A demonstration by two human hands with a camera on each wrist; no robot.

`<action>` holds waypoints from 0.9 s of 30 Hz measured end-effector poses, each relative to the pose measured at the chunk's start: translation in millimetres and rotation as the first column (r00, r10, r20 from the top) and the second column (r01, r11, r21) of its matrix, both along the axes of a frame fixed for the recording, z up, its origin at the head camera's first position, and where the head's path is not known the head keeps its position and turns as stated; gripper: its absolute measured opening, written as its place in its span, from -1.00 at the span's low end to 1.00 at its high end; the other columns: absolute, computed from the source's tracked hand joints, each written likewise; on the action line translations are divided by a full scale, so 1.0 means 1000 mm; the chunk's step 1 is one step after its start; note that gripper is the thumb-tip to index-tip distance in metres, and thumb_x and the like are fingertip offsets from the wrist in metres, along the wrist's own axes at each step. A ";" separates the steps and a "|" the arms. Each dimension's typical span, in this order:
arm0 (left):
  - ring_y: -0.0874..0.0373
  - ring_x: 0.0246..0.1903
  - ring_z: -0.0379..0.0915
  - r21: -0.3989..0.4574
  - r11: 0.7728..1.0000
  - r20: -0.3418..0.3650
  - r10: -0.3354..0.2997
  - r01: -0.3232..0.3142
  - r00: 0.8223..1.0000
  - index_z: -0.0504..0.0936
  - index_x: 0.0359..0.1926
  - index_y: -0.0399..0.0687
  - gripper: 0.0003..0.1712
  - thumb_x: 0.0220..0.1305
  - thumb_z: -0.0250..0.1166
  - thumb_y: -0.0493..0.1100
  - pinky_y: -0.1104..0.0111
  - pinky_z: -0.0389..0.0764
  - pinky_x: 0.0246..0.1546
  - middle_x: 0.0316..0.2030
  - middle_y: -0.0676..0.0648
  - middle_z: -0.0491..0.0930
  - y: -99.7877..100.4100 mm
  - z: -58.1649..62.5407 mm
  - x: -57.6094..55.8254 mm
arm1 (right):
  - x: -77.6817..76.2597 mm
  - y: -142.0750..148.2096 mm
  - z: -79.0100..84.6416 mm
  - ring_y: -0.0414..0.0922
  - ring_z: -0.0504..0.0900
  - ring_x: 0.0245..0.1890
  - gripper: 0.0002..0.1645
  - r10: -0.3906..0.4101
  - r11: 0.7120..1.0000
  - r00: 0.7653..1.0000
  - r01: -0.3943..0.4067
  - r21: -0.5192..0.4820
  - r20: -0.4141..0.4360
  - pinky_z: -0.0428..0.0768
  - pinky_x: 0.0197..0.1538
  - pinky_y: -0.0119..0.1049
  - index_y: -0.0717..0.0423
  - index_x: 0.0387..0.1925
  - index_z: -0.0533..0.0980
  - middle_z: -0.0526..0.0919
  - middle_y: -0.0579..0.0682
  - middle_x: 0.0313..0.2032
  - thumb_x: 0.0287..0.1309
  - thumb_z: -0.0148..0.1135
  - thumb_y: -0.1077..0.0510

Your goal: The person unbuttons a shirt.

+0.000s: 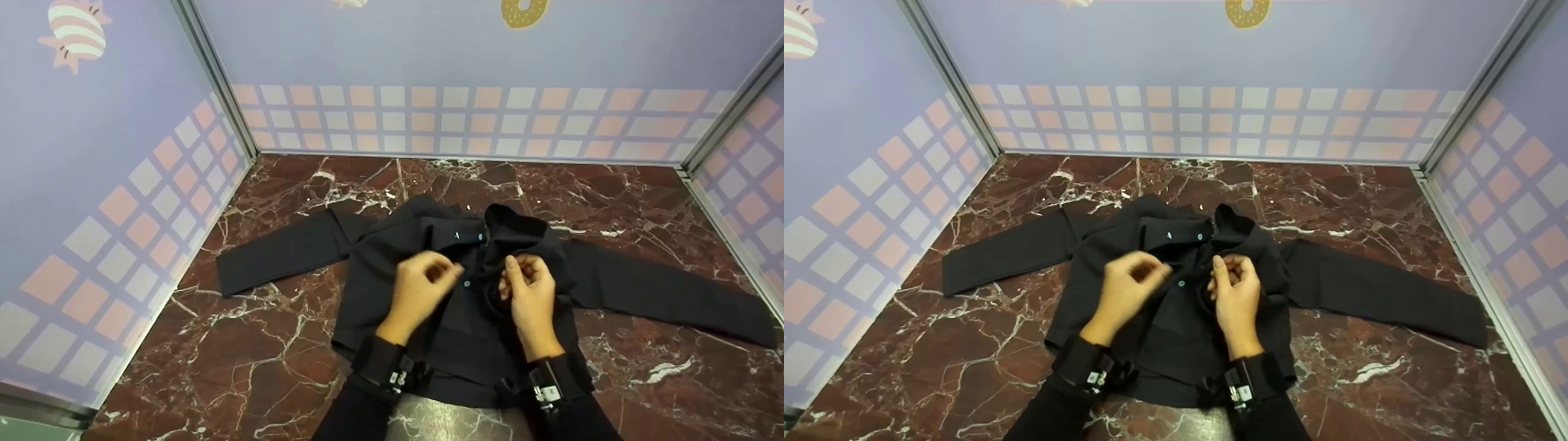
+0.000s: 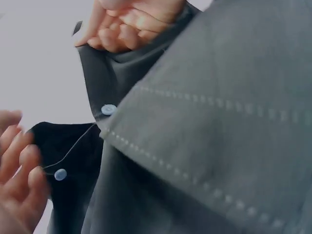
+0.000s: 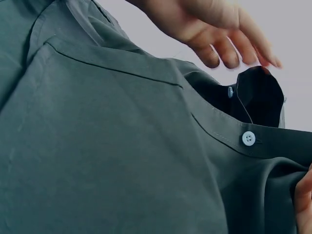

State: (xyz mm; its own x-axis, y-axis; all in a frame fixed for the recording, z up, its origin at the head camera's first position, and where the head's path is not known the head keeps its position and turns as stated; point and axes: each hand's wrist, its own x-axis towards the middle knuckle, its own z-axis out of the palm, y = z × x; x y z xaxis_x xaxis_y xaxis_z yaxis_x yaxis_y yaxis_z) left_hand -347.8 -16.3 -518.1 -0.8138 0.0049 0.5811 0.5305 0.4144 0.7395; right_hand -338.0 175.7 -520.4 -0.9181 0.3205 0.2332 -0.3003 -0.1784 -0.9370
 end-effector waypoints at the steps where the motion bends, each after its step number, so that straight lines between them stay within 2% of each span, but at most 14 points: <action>1: 0.25 -0.51 0.56 -0.081 0.996 0.009 -0.027 0.027 1.000 0.78 -0.31 -0.12 -0.84 0.27 0.58 -0.15 0.44 0.59 -0.41 -0.43 0.02 0.71 0.001 -0.001 0.001 | 0.001 0.000 0.000 -0.21 0.51 -0.62 -0.86 0.015 1.000 1.000 -0.015 -0.005 -0.011 0.48 -0.59 -0.45 0.28 -0.23 0.45 0.53 0.02 -0.46 0.54 0.17 0.32; 3: 0.29 -0.49 0.54 -0.212 0.975 0.057 -0.051 0.062 0.997 0.82 -0.27 -0.06 -0.84 0.28 0.59 -0.09 0.48 0.56 -0.39 -0.38 0.05 0.72 0.003 -0.004 0.003 | 0.001 -0.001 0.000 -0.21 0.50 -0.62 -0.86 0.049 0.999 0.998 -0.049 -0.016 -0.035 0.47 -0.59 -0.44 0.27 -0.24 0.44 0.53 0.02 -0.47 0.55 0.16 0.34; 5: 0.30 -0.47 0.53 -0.290 0.954 0.110 -0.045 0.076 0.993 0.83 -0.25 -0.02 -0.86 0.30 0.57 -0.08 0.50 0.54 -0.37 -0.34 0.06 0.72 0.005 -0.005 0.005 | 0.002 -0.002 0.001 -0.22 0.49 -0.63 -0.86 0.083 0.996 0.995 -0.085 -0.033 -0.059 0.47 -0.59 -0.44 0.26 -0.25 0.43 0.53 0.01 -0.47 0.55 0.14 0.35; 7: 0.27 -0.45 0.54 -0.303 0.948 0.154 -0.058 0.103 0.986 0.83 -0.25 -0.01 -0.90 0.33 0.55 -0.11 0.48 0.54 -0.35 -0.32 0.05 0.73 0.005 -0.006 0.005 | 0.002 -0.002 0.001 -0.22 0.49 -0.64 -0.85 0.108 0.993 0.991 -0.112 -0.045 -0.079 0.47 -0.59 -0.44 0.24 -0.25 0.42 0.53 0.01 -0.47 0.55 0.14 0.36; 9: 0.24 -0.44 0.55 -0.269 0.952 0.193 -0.097 0.148 0.976 0.82 -0.25 -0.03 -0.93 0.36 0.53 -0.15 0.45 0.55 -0.33 -0.31 0.03 0.73 0.005 -0.005 0.004 | 0.003 -0.002 0.000 -0.21 0.52 -0.64 -0.87 0.121 0.991 0.988 -0.126 -0.044 -0.093 0.48 -0.59 -0.44 0.25 -0.24 0.43 0.56 0.01 -0.46 0.54 0.14 0.37; 11: 0.25 -0.43 0.54 -0.213 0.957 0.234 -0.147 0.198 0.961 0.81 -0.25 -0.08 -0.93 0.36 0.51 -0.18 0.44 0.56 -0.32 -0.31 0.00 0.74 0.005 -0.004 0.003 | 0.002 -0.002 0.000 -0.20 0.59 -0.61 -0.93 0.124 0.992 0.987 -0.127 -0.019 -0.103 0.52 -0.58 -0.44 0.28 -0.18 0.47 0.62 0.02 -0.43 0.53 0.16 0.37; 13: 0.28 -0.46 0.52 -0.129 0.961 0.289 -0.200 0.245 0.936 0.79 -0.24 -0.13 -0.92 0.37 0.50 -0.20 0.44 0.58 -0.34 -0.32 -0.03 0.73 0.004 -0.003 0.001 | 0.002 -0.002 -0.001 -0.18 0.67 -0.54 -0.94 0.127 0.992 0.985 -0.125 0.025 -0.115 0.57 -0.54 -0.42 0.36 -0.09 0.51 0.69 0.04 -0.37 0.51 0.19 0.38; 15: 0.30 -0.49 0.51 -0.020 0.963 0.355 -0.243 0.268 0.903 0.78 -0.22 -0.18 -0.90 0.39 0.48 -0.21 0.45 0.58 -0.37 -0.35 -0.01 0.71 0.003 -0.001 0.001 | 0.002 -0.002 -0.001 -0.16 0.74 -0.43 -0.82 0.127 0.990 0.982 -0.117 0.077 -0.142 0.63 -0.46 -0.41 0.44 0.02 0.52 0.75 0.06 -0.28 0.48 0.22 0.40; 17: 0.29 -0.52 0.51 0.102 0.960 0.413 -0.278 0.260 0.867 0.76 -0.21 -0.21 -0.89 0.40 0.47 -0.22 0.44 0.57 -0.45 -0.41 0.02 0.67 0.002 0.001 0.001 | 0.002 -0.001 -0.002 -0.14 0.79 -0.29 -0.70 0.135 0.986 0.972 -0.113 0.123 -0.190 0.70 -0.33 -0.39 0.50 0.12 0.50 0.79 0.12 -0.18 0.44 0.25 0.43; 20: 0.25 -0.55 0.51 0.284 0.931 0.471 -0.344 0.230 0.812 0.73 -0.21 -0.23 -0.87 0.42 0.45 -0.22 0.45 0.52 -0.53 -0.48 0.06 0.61 0.000 0.003 0.001 | 0.003 -0.002 -0.002 -0.10 0.81 -0.08 -0.58 0.140 0.979 0.952 -0.092 0.184 -0.270 0.74 -0.08 -0.34 0.52 0.23 0.47 0.79 0.17 -0.04 0.40 0.28 0.47; 23: 0.23 -0.56 0.54 0.417 0.885 0.483 -0.409 0.207 0.774 0.71 -0.23 -0.26 -0.86 0.42 0.44 -0.24 0.45 0.52 -0.57 -0.50 0.04 0.61 -0.002 0.004 0.001 | 0.005 -0.004 -0.001 -0.06 0.78 0.04 -0.61 0.151 0.970 0.923 -0.071 0.231 -0.353 0.70 0.10 -0.29 0.51 0.16 0.51 0.75 0.24 0.01 0.32 0.30 0.55; 25: 0.22 -0.56 0.56 0.475 0.857 0.479 -0.442 0.200 0.758 0.70 -0.23 -0.29 -0.87 0.41 0.43 -0.27 0.45 0.56 -0.55 -0.48 0.03 0.63 -0.002 0.004 0.000 | 0.006 -0.006 -0.001 -0.08 0.76 -0.03 -0.69 0.160 0.955 0.906 -0.042 0.295 -0.392 0.68 0.06 -0.34 0.48 0.01 0.60 0.74 0.26 -0.06 0.24 0.33 0.59; 27: 0.21 -0.55 0.58 0.504 0.841 0.471 -0.459 0.196 0.754 0.71 -0.23 -0.33 -0.87 0.41 0.43 -0.29 0.45 0.58 -0.54 -0.46 0.02 0.65 -0.003 0.004 0.000 | 0.006 -0.009 -0.002 -0.13 0.70 -0.19 -0.75 0.172 0.924 0.896 -0.003 0.382 -0.410 0.64 -0.08 -0.40 0.39 -0.16 0.68 0.72 0.22 -0.17 0.14 0.40 0.61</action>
